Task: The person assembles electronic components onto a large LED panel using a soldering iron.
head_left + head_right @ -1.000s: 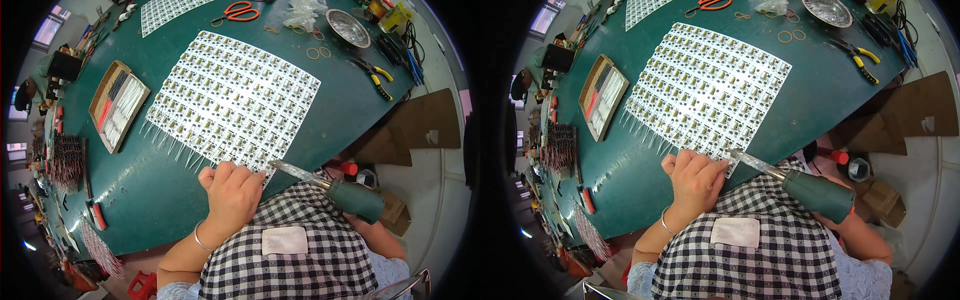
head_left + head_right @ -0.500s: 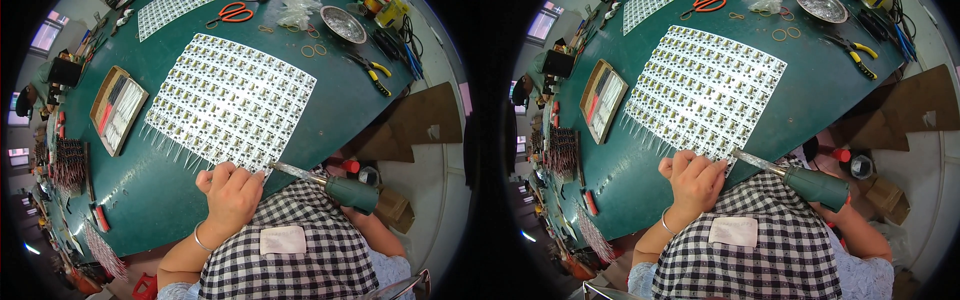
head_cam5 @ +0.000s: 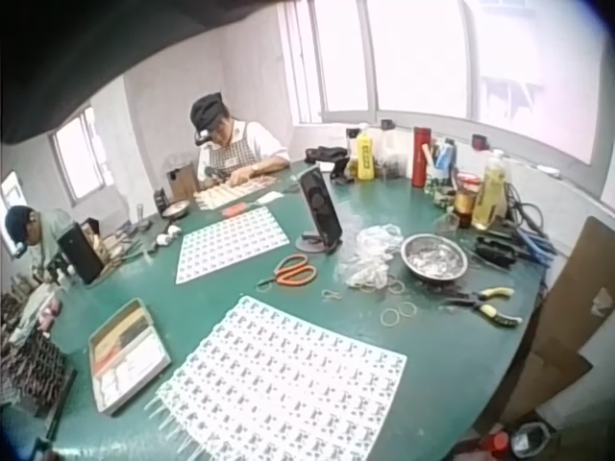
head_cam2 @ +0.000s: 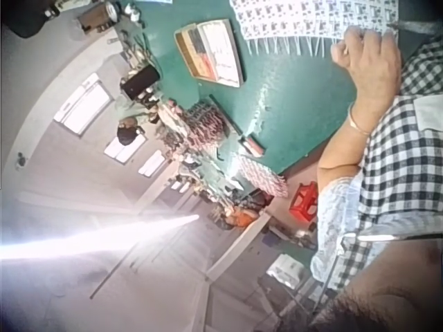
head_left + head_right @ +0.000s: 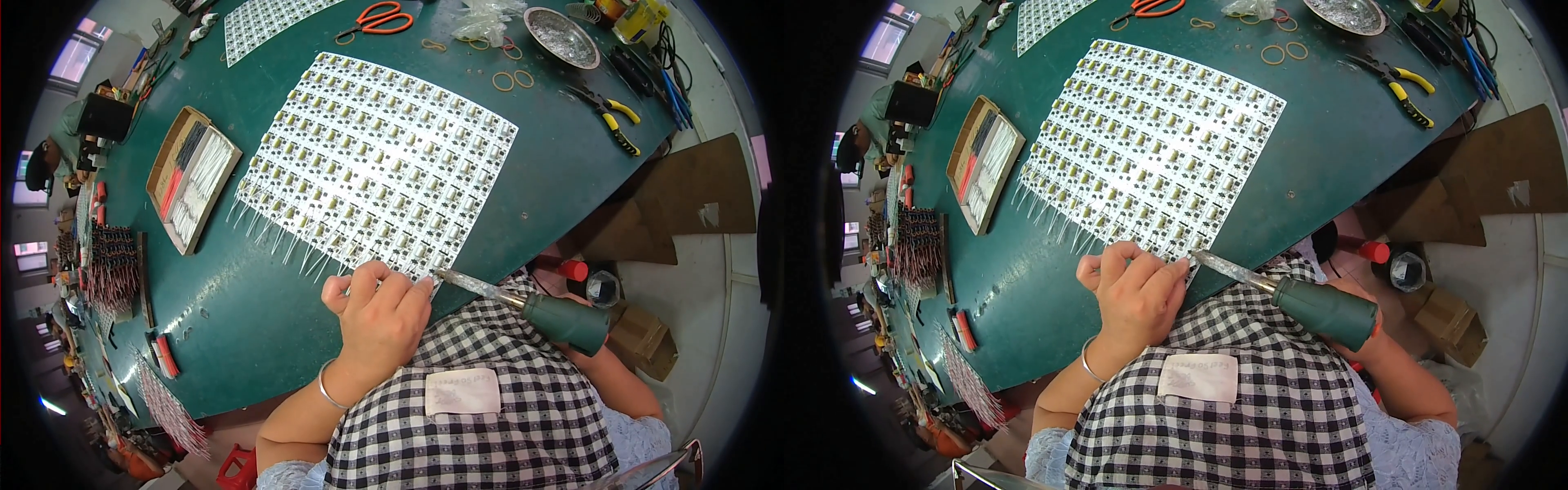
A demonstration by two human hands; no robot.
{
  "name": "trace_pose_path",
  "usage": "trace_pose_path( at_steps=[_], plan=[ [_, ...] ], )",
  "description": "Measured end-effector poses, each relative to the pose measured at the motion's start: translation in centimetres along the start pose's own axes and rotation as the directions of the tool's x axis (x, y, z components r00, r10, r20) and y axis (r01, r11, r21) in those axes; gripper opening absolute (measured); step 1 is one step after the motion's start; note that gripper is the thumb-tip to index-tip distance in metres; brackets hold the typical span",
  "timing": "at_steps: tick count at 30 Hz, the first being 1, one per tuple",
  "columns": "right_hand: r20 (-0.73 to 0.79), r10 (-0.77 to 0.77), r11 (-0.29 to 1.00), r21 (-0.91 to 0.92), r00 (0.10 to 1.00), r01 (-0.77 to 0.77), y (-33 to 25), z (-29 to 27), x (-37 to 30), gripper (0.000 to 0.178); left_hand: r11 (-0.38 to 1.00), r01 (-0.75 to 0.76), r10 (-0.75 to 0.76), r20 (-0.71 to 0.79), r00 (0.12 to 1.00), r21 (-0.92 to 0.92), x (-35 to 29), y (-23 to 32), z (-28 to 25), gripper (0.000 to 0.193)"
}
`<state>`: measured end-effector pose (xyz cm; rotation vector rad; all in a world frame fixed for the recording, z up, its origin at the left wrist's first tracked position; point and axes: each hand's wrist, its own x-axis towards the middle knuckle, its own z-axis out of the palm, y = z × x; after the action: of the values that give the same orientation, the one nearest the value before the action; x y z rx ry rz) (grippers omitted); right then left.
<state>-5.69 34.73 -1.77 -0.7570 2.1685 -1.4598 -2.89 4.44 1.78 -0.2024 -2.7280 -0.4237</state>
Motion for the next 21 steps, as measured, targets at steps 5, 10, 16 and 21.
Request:
trace_pose_path(
  at_steps=[5, 10, 16, 21],
  plan=[
    [-0.047, -0.130, 0.989, -0.072, 0.990, 0.126, 1.7, 0.3, -0.2, 0.045, 1.000, 0.000, 0.000, 0.001, 1.000, 0.005, 0.1, 0.1, 0.0, 0.019],
    [-0.034, -0.066, 0.996, 0.055, 0.997, 0.068, -0.6, -0.8, 0.7, 0.038, 1.000, 0.009, -0.009, 0.005, 1.000, 0.018, -0.1, 0.1, 0.0, 0.019],
    [-0.126, 0.167, 0.946, 0.299, 0.978, -0.123, -2.5, 0.0, 0.9, 0.049, 1.000, -0.007, 0.008, -0.013, 1.000, 0.016, -0.1, 0.0, 0.1, 0.017],
    [-0.184, 0.253, 0.870, 0.472, 0.950, -0.140, -3.9, 0.4, 3.6, 0.063, 1.000, 0.005, -0.005, -0.017, 1.000, 0.004, -0.7, -0.8, -0.3, 0.015]
  ],
)
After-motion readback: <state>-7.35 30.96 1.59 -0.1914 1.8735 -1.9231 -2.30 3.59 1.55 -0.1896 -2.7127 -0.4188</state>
